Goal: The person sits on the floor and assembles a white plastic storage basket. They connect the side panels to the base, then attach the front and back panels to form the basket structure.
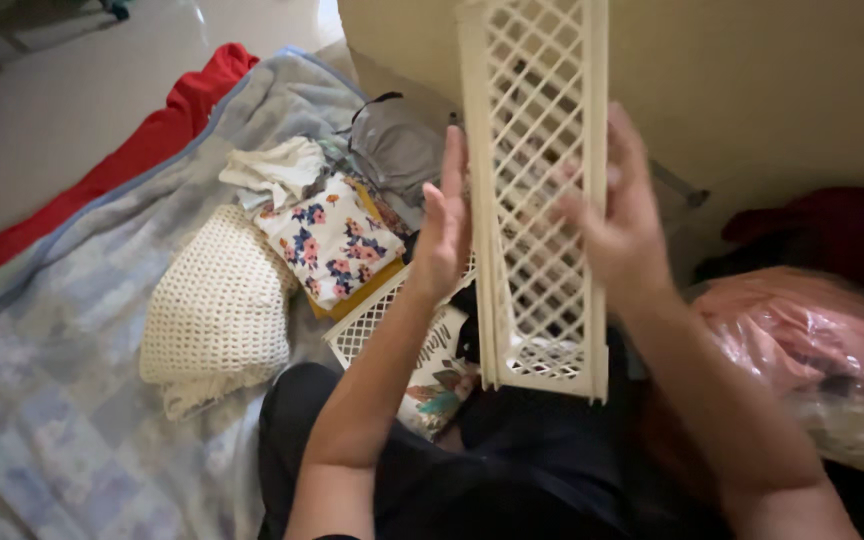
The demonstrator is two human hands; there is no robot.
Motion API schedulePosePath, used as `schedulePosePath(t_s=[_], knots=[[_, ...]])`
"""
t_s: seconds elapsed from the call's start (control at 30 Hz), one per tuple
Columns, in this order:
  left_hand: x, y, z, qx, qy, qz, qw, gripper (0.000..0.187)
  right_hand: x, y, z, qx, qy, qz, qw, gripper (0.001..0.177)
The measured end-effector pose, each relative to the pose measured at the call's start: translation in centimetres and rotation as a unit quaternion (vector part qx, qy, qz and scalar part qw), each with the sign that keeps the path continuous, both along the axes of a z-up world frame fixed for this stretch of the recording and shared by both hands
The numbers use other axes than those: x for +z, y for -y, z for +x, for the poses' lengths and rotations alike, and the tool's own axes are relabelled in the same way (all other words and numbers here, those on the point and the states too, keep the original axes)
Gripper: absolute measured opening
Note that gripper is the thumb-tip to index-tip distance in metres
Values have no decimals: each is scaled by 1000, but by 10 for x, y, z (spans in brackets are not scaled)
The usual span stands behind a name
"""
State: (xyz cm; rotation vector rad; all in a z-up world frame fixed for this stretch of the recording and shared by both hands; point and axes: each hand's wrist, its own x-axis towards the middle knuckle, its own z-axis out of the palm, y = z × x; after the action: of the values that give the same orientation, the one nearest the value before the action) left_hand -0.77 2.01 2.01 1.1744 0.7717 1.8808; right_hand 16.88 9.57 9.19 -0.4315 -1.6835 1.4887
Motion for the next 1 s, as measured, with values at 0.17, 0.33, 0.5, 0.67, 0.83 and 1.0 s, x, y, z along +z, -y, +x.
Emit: schedulePosePath(t_s=[0.17, 0.33, 0.5, 0.67, 0.83, 1.0], knots=[[-28, 42, -17, -11, -65, -16, 998, 125, 10, -46, 8, -1, -181, -166, 969, 87], [-56, 61, 19, 59, -151, -56, 985, 155, -8, -63, -2, -68, -170, -213, 960, 83], [-57, 29, 25, 85, -121, -104, 983, 152, -43, -82, -24, -108, -165, -182, 963, 84], [-67, 2, 26, 179, -207, -217, 937, 142, -77, -99, -43, -165, -126, -216, 954, 86], [-89, -41, -17, 54, 101, -328, 938, 98, -87, -97, -55, -168, 2, -238, 957, 69], [-133, -70, -63, 44, 205, -335, 919, 65, -120, -81, -46, -117, 170, -167, 964, 62]])
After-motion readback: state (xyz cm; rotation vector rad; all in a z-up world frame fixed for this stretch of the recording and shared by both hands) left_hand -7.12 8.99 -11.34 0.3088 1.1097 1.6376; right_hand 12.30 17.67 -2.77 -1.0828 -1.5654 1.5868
